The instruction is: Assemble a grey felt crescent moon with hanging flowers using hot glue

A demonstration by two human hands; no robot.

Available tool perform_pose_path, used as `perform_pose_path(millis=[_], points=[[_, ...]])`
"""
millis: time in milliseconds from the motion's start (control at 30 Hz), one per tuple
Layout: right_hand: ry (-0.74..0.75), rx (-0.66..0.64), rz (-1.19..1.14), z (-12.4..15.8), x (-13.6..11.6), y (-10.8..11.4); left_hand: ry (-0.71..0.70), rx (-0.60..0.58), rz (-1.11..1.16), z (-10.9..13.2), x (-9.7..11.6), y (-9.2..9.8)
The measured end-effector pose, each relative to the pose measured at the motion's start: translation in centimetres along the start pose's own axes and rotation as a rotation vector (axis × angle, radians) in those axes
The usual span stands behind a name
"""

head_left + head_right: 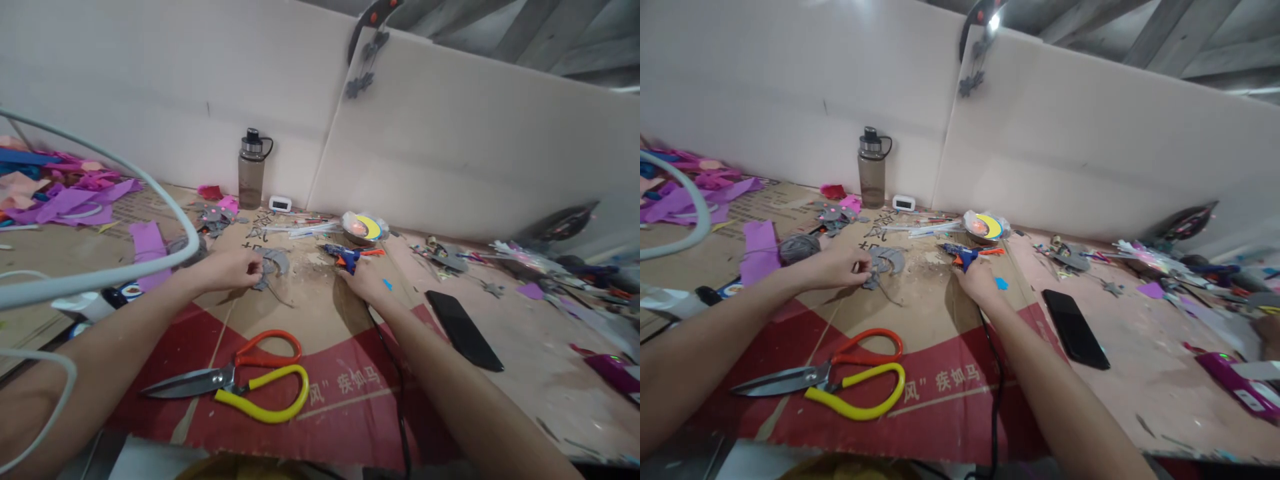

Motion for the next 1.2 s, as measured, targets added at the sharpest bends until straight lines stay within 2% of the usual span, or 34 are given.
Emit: perform_pose_path(millis=[100, 200, 233, 333, 400, 500, 567, 733, 1033, 1200], points=[[-0.073, -0.065, -0.053, -0.9, -0.6, 1.0, 0.059, 0.123, -0.112, 0.2, -0.1, -2.1], [-0.088, -0.061, -0.176, -1.1, -0.6, 2.0, 0.135, 0.256, -0.184, 1.1, 0.6, -3.2], [-0.108, -0.050, -0.247, -1.1, -0.6, 2.1, 0.172, 0.312, -0.199, 1.5, 0.9, -3.4], [-0.245, 0.029, -0.578, -0.7, -0.9, 1.3, 0.268, 0.370, -0.209, 2.2, 1.5, -3.9], [-0.313, -0.045, -0.842, -0.4, -2.0, 0.5, 0.324, 0.372, -0.198, 2.3, 1.5, -4.0], [-0.275, -0.298, -1.078, -0.3, -4.8, -0.3, 0.335, 0.356, -0.194, 2.2, 1.2, -4.2], [-0.203, -0.351, -1.121, -0.4, -6.6, -0.6, 0.312, 0.349, -0.199, 2.1, 1.1, -4.2], [-0.073, -0.338, -1.047, -0.6, -9.2, -1.1, 0.287, 0.329, -0.261, 2.1, 1.4, -4.2], [-0.029, -0.429, -1.008, -0.1, -9.1, -2.4, 0.284, 0.303, -0.317, 2.0, 1.5, -4.5], [-0.003, -0.417, -1.002, -0.2, -9.4, -2.4, 0.291, 0.273, -0.316, 1.9, 1.7, -4.4]])
Point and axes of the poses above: each hand's wrist, its own z-axis away from the middle knuckle, its own y-axis out of the back of the hand, x = y × z, the point moved 1 cm from there along -z, towards the middle knuckle, and after that the axes turned 14 degrees about x, right-handed, at the moved point
